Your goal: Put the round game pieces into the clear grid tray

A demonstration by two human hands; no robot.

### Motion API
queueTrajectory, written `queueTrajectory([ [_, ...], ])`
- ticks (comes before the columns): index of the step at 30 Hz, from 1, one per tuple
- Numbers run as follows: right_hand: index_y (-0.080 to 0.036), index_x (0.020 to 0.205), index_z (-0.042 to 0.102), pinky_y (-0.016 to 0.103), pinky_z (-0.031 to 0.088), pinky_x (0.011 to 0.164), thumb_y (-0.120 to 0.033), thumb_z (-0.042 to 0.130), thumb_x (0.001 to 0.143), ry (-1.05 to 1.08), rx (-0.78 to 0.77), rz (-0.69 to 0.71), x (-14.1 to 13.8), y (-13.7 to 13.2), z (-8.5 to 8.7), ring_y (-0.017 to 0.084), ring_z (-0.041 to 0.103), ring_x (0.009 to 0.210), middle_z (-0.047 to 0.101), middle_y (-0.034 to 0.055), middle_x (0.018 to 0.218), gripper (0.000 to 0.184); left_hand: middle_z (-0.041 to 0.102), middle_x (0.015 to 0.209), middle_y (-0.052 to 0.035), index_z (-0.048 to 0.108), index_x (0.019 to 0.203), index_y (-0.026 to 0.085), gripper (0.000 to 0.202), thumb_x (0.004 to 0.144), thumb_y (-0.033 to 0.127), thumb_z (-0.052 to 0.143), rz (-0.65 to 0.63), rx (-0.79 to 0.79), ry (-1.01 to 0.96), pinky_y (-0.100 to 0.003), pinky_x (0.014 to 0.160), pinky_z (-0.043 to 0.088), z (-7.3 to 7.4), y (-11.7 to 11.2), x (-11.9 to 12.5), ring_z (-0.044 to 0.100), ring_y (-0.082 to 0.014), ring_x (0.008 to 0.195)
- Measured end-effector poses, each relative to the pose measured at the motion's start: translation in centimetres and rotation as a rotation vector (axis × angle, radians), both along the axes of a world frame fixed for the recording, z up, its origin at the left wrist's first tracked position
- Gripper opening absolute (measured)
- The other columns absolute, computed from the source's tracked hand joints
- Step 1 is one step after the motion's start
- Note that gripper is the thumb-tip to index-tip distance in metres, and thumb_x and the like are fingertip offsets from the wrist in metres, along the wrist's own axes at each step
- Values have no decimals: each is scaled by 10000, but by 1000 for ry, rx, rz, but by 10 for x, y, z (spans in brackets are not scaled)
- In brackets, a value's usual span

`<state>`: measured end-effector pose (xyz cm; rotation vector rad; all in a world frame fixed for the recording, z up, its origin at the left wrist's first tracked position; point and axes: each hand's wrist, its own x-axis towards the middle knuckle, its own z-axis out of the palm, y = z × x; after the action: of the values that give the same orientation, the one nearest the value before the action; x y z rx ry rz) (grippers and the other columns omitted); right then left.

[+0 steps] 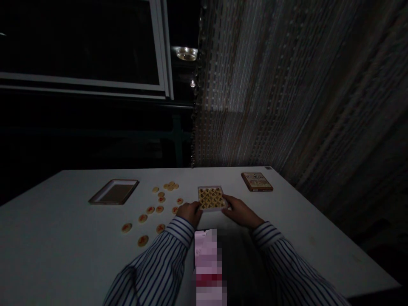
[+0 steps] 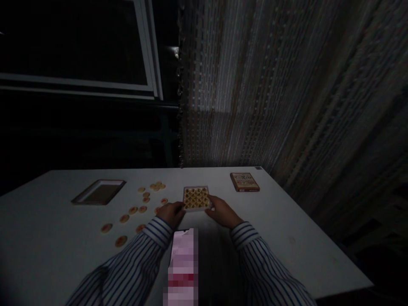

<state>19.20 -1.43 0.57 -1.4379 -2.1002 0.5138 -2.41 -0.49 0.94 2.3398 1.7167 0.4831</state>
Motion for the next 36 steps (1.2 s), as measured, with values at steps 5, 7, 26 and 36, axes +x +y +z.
queueTrajectory([
  [5,-166,1292,296,281,438,738,-257,563,686,120,15,-48,4,-2,-9,132,533,797,516,94,1132,668,665,940,-56,586,1036,202,333,756,332,464,21,41,-79,-304,797,446,7,-2,-2,593,-201,904],
  [7,-159,1307,261,270,445,698,-286,575,683,151,-12,-84,6,-4,-11,123,530,772,497,113,1139,710,655,976,-56,578,1046,193,340,764,335,450,38,71,-138,-300,814,443,11,0,-6,588,-194,922],
  [26,-177,1208,387,366,415,846,-300,476,766,131,302,-203,8,-13,-3,176,510,944,506,93,1100,468,666,858,-55,629,861,148,326,744,404,463,145,243,-606,-292,774,458,36,14,-64,603,-171,821],
  [36,-158,1063,508,370,377,914,-252,472,777,64,474,-108,-9,1,17,187,455,1057,522,105,1111,303,594,1052,-97,635,896,184,312,731,408,496,-82,258,-26,-386,867,385,19,0,-66,519,-236,984],
])
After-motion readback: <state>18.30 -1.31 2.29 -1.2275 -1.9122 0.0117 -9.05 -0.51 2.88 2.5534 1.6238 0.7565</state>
